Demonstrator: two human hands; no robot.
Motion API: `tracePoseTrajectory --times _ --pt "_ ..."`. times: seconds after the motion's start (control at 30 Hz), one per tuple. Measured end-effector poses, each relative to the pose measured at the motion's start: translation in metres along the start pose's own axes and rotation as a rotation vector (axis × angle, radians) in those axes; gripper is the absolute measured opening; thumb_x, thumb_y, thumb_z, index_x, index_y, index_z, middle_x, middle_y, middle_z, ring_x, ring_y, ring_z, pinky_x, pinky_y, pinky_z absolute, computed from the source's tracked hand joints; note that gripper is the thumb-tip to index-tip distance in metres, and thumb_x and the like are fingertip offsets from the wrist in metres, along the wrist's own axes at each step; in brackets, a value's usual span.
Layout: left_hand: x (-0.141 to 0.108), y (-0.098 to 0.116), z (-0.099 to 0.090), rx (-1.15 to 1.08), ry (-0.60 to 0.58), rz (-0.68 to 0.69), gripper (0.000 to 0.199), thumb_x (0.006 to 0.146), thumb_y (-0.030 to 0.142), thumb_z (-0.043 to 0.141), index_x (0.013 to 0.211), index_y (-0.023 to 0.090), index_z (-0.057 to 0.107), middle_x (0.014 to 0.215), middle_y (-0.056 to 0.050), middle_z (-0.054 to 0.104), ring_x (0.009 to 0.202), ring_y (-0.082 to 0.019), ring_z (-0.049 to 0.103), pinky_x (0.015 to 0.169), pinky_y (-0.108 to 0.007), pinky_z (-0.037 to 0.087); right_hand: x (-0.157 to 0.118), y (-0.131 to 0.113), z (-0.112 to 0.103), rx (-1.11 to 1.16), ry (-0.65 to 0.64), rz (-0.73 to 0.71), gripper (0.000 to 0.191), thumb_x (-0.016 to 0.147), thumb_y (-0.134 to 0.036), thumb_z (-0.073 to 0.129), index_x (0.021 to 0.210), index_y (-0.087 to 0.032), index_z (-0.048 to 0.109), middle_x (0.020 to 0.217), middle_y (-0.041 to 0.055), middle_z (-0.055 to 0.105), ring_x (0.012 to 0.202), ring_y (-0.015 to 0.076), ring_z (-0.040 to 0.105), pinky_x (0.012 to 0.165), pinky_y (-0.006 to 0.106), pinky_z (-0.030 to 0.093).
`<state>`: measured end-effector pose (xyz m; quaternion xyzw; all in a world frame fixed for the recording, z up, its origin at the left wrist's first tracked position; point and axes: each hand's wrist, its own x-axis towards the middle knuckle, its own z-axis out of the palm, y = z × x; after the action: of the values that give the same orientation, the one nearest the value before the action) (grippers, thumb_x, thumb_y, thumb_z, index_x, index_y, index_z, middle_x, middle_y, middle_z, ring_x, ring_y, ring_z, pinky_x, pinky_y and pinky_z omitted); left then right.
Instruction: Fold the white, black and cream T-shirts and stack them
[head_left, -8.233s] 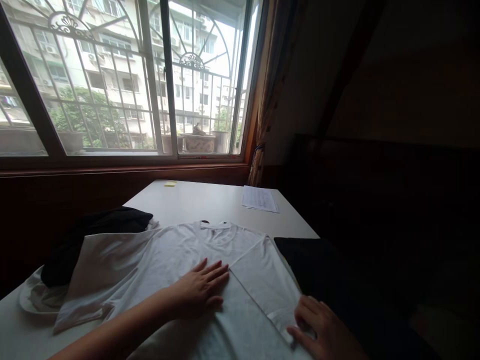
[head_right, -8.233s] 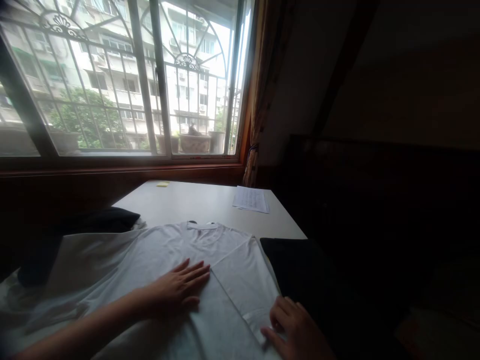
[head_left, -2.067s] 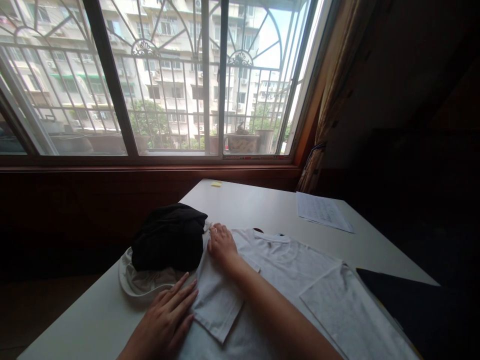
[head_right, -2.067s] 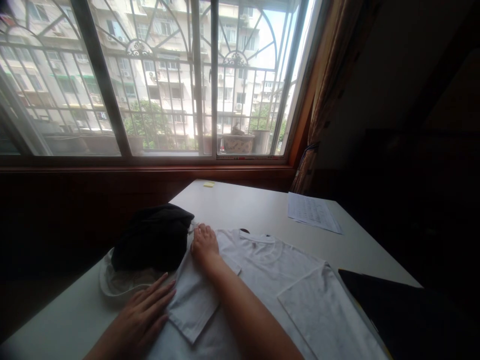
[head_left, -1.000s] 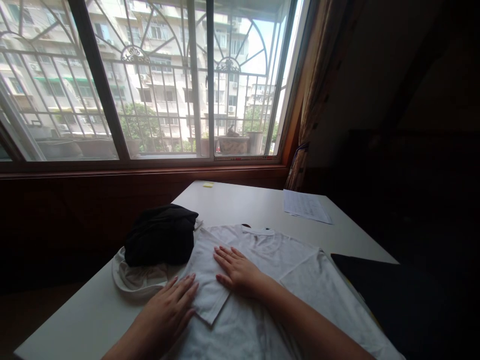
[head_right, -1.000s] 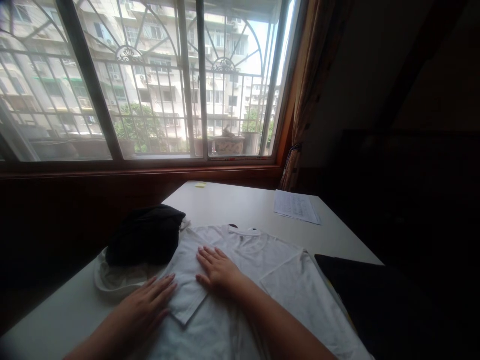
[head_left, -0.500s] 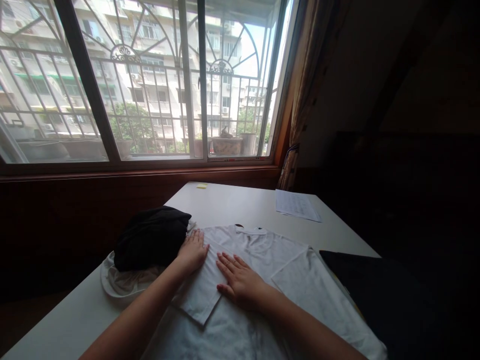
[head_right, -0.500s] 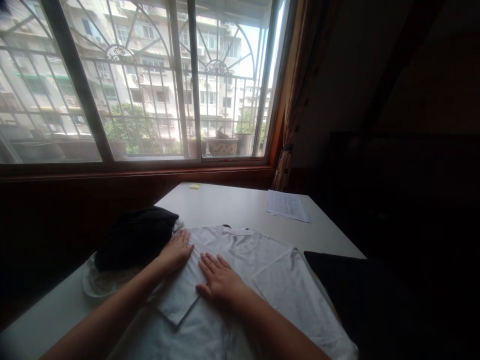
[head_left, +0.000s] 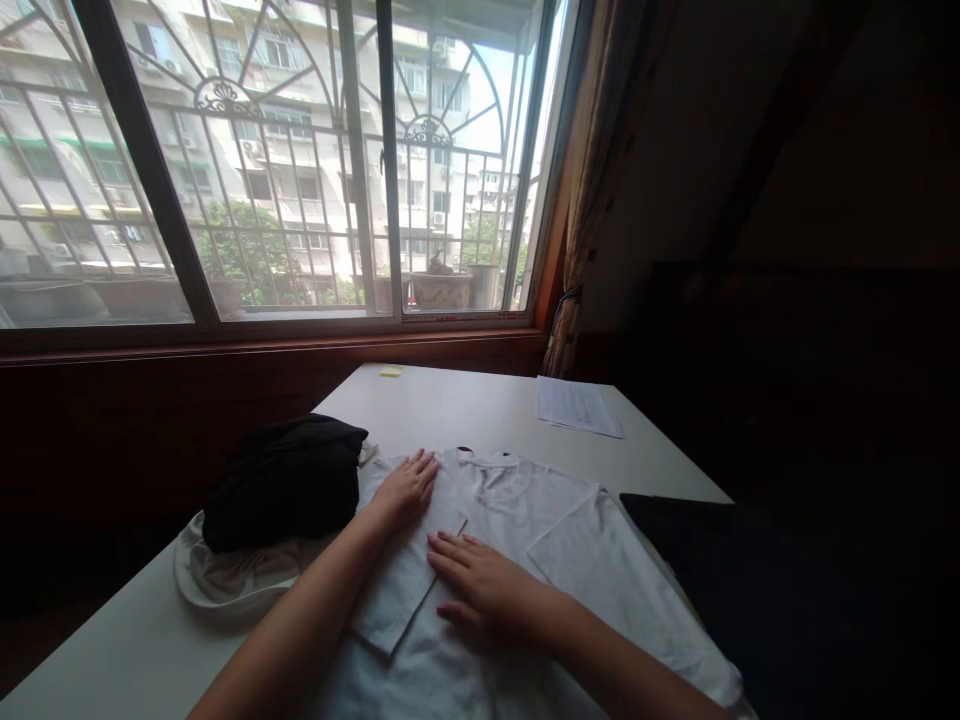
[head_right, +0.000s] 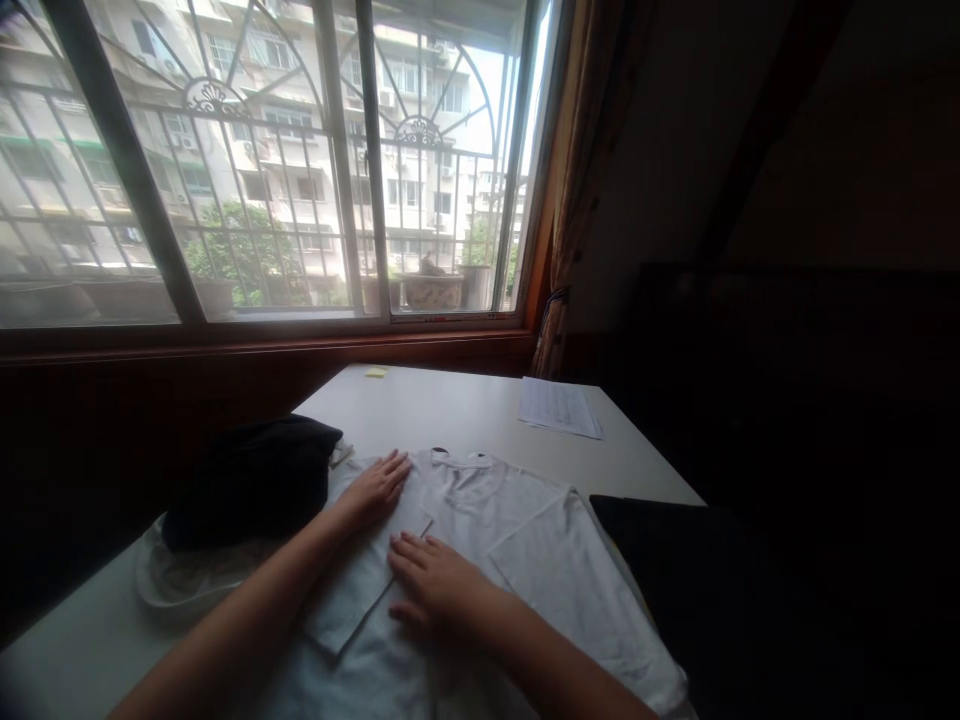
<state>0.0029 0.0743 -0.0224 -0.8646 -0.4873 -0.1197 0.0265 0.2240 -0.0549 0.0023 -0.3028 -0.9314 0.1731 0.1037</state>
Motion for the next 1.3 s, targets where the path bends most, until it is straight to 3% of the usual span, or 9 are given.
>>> tracePoseTrajectory --times 0.07,0.17,0.33,0.5,0.8,1.3 --pt "0.005 0.006 0.002 -0.025 -0.014 0.042 0.050 0.102 0.029 0.039 0.150 0.017 0.048 0.161 -0.010 0.042 0.153 -0.024 0.030 0.124 -0.042 0.027 0.003 0.015 -0.012 -0.042 0.119 0.041 0.047 0.101 -0.040 0.051 0.143 -0.018 0.058 0.151 0.0118 0.055 0.139 0.0246 0.050 0.119 0.040 0.036" --pt "0.013 0.015 0.008 -0.039 -0.017 0.005 0.052 0.102 0.029 0.038 0.151 0.014 0.045 0.161 -0.014 0.042 0.151 -0.026 0.035 0.124 -0.047 0.026 0.009 0.050 -0.030 -0.182 0.320 0.280 0.030 0.100 -0.026 0.050 0.124 -0.021 0.068 0.130 0.0077 0.068 0.123 0.0198 0.059 0.111 0.032 0.043" --pt "0.022 0.020 0.011 -0.032 -0.030 -0.087 0.057 0.101 0.032 0.036 0.154 0.012 0.040 0.163 -0.015 0.037 0.152 -0.027 0.032 0.126 -0.048 0.021 0.001 0.113 -0.043 -0.312 0.463 0.652 0.034 0.096 -0.014 0.042 0.118 -0.012 0.068 0.120 0.0190 0.064 0.115 0.0296 0.054 0.105 0.042 0.041" --pt "0.025 0.015 0.010 -0.021 -0.072 -0.126 0.060 0.102 0.038 0.032 0.157 0.014 0.036 0.166 -0.012 0.031 0.154 -0.025 0.026 0.126 -0.047 0.019 -0.019 0.150 -0.041 -0.345 0.462 0.755 0.037 0.099 -0.026 0.042 0.129 -0.019 0.063 0.130 0.0136 0.059 0.117 0.0288 0.048 0.104 0.041 0.038" --pt "0.032 0.010 0.013 0.003 -0.118 -0.180 0.061 0.102 0.039 0.030 0.159 0.017 0.031 0.169 -0.010 0.023 0.157 -0.025 0.019 0.125 -0.051 0.019 -0.027 0.168 -0.039 -0.336 0.425 0.761 0.042 0.102 -0.036 0.040 0.138 -0.023 0.058 0.140 0.0094 0.054 0.123 0.0254 0.047 0.107 0.037 0.034" --pt "0.032 0.014 0.009 0.016 -0.117 -0.217 0.061 0.102 0.040 0.029 0.159 0.016 0.033 0.169 -0.011 0.021 0.157 -0.026 0.018 0.125 -0.052 0.018 -0.029 0.164 -0.038 -0.357 0.437 0.754 0.041 0.102 -0.036 0.039 0.137 -0.024 0.058 0.140 0.0094 0.054 0.124 0.0248 0.047 0.109 0.037 0.034"
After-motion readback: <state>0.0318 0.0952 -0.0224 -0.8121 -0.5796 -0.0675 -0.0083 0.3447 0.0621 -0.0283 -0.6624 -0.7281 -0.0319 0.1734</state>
